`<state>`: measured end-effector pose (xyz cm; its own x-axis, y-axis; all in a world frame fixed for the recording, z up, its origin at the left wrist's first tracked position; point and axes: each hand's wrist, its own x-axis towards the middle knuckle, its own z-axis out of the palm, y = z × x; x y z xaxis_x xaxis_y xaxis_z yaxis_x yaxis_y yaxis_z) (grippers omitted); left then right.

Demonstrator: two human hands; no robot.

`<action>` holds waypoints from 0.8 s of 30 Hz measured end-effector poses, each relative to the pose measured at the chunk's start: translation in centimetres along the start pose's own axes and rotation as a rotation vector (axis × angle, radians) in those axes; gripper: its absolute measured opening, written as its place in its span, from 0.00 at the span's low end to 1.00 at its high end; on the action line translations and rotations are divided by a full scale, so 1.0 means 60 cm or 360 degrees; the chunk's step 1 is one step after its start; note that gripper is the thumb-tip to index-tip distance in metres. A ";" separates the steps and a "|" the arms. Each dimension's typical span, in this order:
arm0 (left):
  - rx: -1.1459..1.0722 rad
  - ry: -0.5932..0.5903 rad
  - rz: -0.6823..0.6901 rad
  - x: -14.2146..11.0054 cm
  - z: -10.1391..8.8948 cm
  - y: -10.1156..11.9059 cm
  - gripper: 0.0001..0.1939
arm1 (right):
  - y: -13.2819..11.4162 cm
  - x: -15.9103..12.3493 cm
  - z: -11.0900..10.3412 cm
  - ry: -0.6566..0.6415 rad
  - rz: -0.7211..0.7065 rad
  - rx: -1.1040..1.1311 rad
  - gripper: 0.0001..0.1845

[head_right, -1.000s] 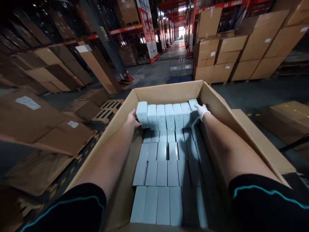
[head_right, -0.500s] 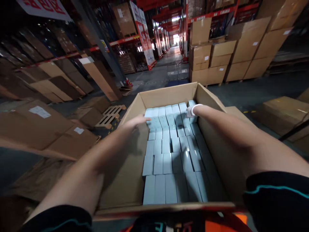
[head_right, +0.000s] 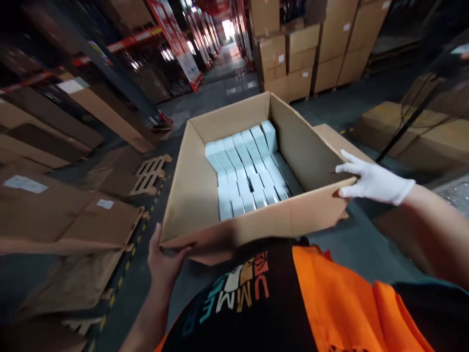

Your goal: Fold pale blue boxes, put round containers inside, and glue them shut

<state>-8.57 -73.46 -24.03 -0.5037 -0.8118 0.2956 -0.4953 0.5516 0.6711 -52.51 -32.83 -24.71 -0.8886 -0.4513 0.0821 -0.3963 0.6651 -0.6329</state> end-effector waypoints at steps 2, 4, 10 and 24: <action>-0.0117 0.0048 -0.0046 0.005 0.021 -0.004 0.65 | -0.016 -0.005 -0.005 -0.0131 -0.0077 0.0008 0.14; -0.0165 0.0104 0.0074 0.027 0.041 0.004 0.65 | -0.034 0.010 -0.007 -0.0112 -0.0161 -0.0008 0.13; -0.0280 0.0087 0.0677 0.136 0.101 0.043 0.65 | -0.025 0.065 -0.014 0.0043 -0.0325 -0.0100 0.25; -0.0103 -0.0147 0.0325 0.226 0.072 -0.052 0.50 | -0.032 0.001 0.188 0.0791 -0.0529 0.0041 0.36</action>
<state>-16.95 -85.36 -25.04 -0.6532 -0.6617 0.3682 -0.3315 0.6870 0.6466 -49.18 -40.86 -32.20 -0.7221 -0.2958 0.6253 -0.6712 0.5185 -0.5298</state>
